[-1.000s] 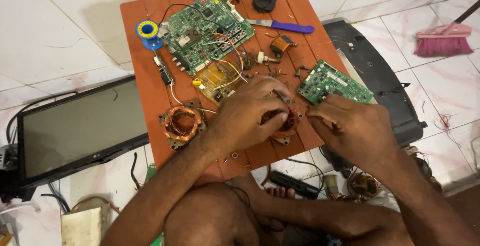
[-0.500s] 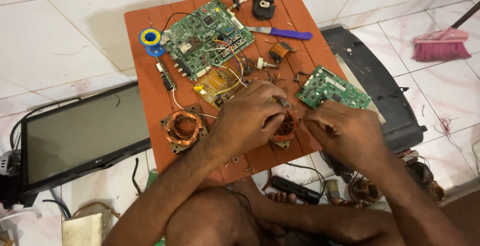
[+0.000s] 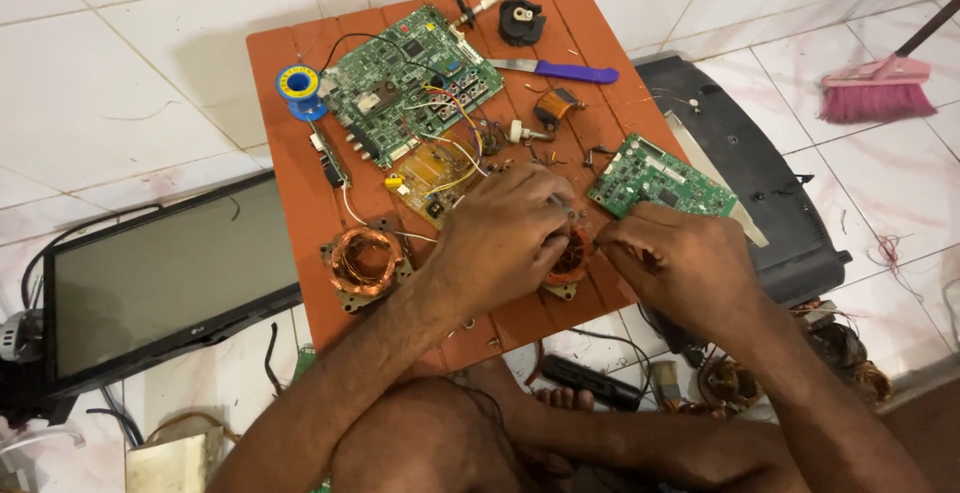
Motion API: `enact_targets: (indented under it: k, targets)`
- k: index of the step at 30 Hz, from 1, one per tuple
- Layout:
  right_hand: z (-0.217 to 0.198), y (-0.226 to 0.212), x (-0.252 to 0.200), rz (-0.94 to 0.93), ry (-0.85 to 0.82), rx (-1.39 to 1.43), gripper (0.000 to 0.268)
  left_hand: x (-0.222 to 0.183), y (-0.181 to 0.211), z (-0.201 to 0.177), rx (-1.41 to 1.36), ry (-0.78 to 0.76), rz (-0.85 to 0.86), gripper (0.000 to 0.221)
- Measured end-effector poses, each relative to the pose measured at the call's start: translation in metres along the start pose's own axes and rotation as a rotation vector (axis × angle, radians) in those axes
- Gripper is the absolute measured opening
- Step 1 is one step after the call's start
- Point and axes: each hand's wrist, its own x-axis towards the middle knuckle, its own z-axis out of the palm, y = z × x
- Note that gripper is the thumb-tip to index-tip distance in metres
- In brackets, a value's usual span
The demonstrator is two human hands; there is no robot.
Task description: The person sits on the floor at a small wooden board covered with circuit boards and motor parts and rewinds copper wire around a motor stator by hand, threading and pressing the wire into slots. They hold the stator steady with one hand while guiding the wire with the other, occasionally repositioning the winding and picking up loose wire ends.
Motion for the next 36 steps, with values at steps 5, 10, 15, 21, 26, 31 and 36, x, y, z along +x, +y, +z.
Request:
enact_targets:
  k: [5, 10, 15, 21, 26, 31, 36]
  targets:
    - [0.002, 0.003, 0.001, -0.003, -0.001, -0.009, 0.009, 0.003, 0.0, 0.001, -0.028, -0.034, 0.026, 0.009]
    - [0.011, 0.012, -0.001, -0.016, -0.033, -0.028, 0.012, 0.002, -0.002, 0.003, 0.053, -0.021, 0.079, 0.015]
    - [0.022, 0.016, -0.006, 0.003, 0.06, -0.005, 0.008, 0.002, 0.001, -0.006, 0.009, -0.03, 0.047, 0.013]
    - [0.024, 0.017, -0.007, 0.018, 0.071, 0.03, 0.007, 0.002, 0.006, -0.012, 0.007, -0.014, 0.043, 0.014]
    - [0.01, 0.007, -0.002, 0.016, 0.036, 0.112, 0.007, 0.0, 0.008, -0.008, 0.032, 0.003, 0.013, 0.012]
    - [-0.001, -0.002, 0.003, -0.062, 0.054, 0.127, 0.005, 0.002, 0.006, -0.002, 0.075, 0.063, -0.024, 0.013]
    - [0.001, 0.004, 0.001, -0.077, 0.043, 0.15, 0.007, 0.005, 0.012, 0.0, 0.163, 0.021, -0.065, 0.012]
